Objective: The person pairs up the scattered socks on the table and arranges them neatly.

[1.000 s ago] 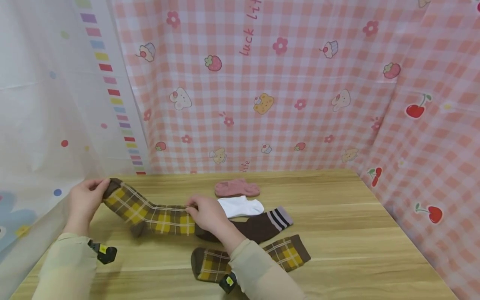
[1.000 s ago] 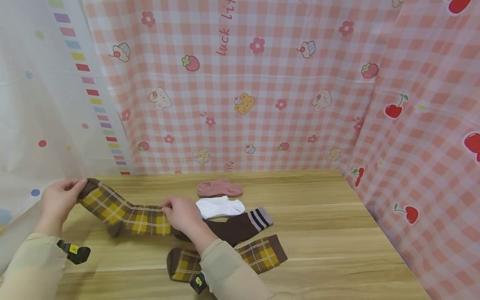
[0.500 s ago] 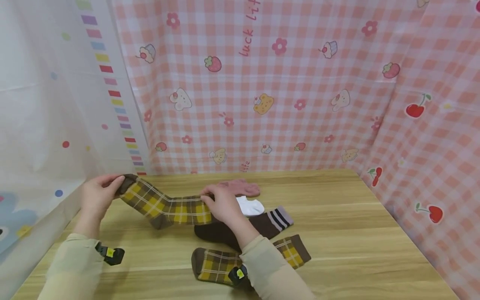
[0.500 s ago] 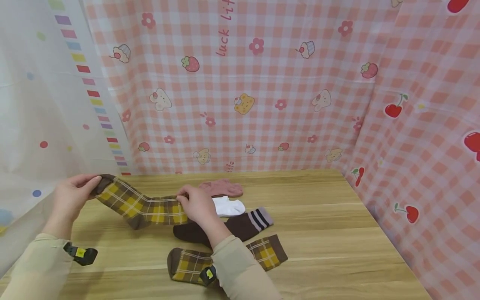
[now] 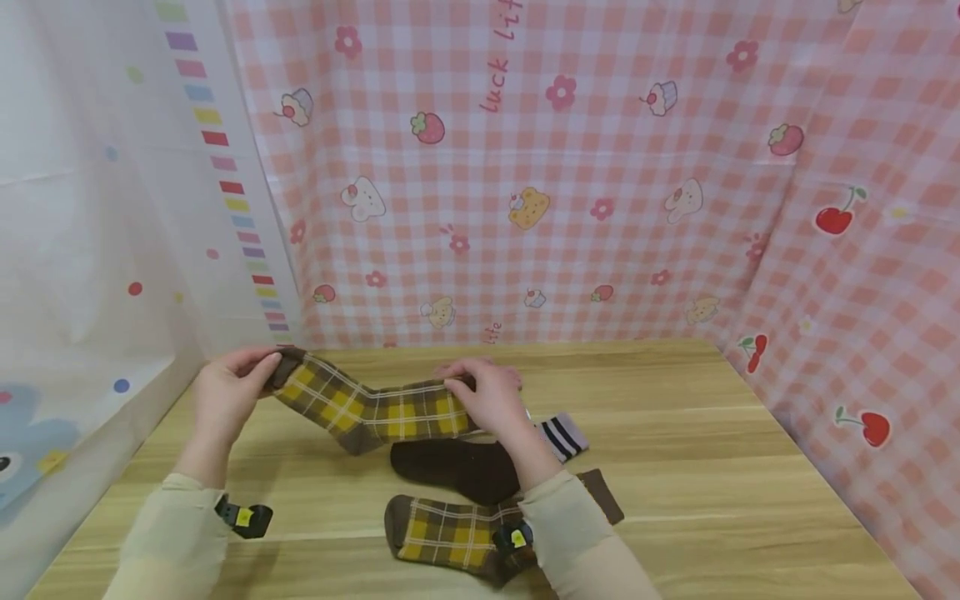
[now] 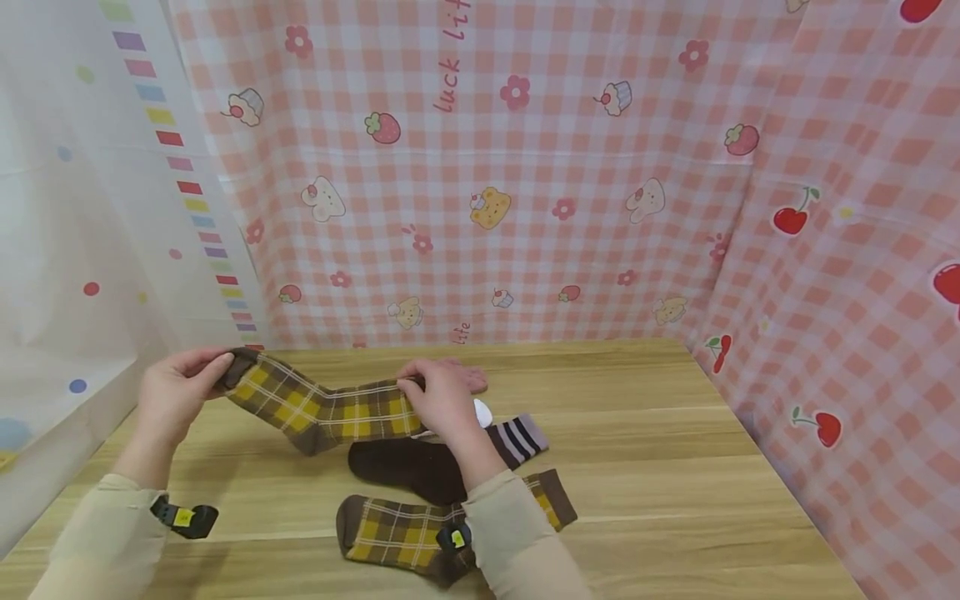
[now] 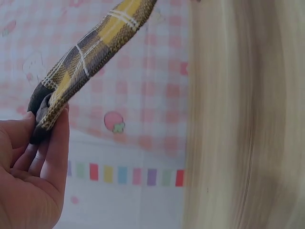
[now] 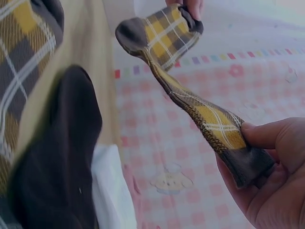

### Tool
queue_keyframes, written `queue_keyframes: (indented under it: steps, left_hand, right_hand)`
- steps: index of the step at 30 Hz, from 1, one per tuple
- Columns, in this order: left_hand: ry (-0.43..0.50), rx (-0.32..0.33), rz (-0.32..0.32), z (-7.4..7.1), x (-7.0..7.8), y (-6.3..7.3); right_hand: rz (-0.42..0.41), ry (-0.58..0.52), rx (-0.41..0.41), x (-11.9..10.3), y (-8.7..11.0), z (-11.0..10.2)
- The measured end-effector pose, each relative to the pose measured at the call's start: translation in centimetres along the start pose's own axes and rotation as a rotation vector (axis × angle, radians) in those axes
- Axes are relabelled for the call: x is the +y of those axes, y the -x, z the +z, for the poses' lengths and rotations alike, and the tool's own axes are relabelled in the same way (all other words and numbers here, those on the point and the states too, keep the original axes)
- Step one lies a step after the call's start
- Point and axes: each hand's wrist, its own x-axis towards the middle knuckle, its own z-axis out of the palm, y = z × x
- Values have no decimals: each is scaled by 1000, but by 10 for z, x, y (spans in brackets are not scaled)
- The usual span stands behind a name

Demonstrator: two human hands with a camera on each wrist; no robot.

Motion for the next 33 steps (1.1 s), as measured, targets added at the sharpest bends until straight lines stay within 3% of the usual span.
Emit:
queue_keyframes:
  steps: [7,16,33]
  left_hand:
    - [4,-58,38,18,8,10]
    - [30,-119,64,39,19,25]
    - [60,-176,91,58,39,38]
  right_hand:
    - [38,-50,-13,14,8,-23]
    - [-7,-21,25,30,23,-46]
    - [-32,-23,34,44,36,-92]
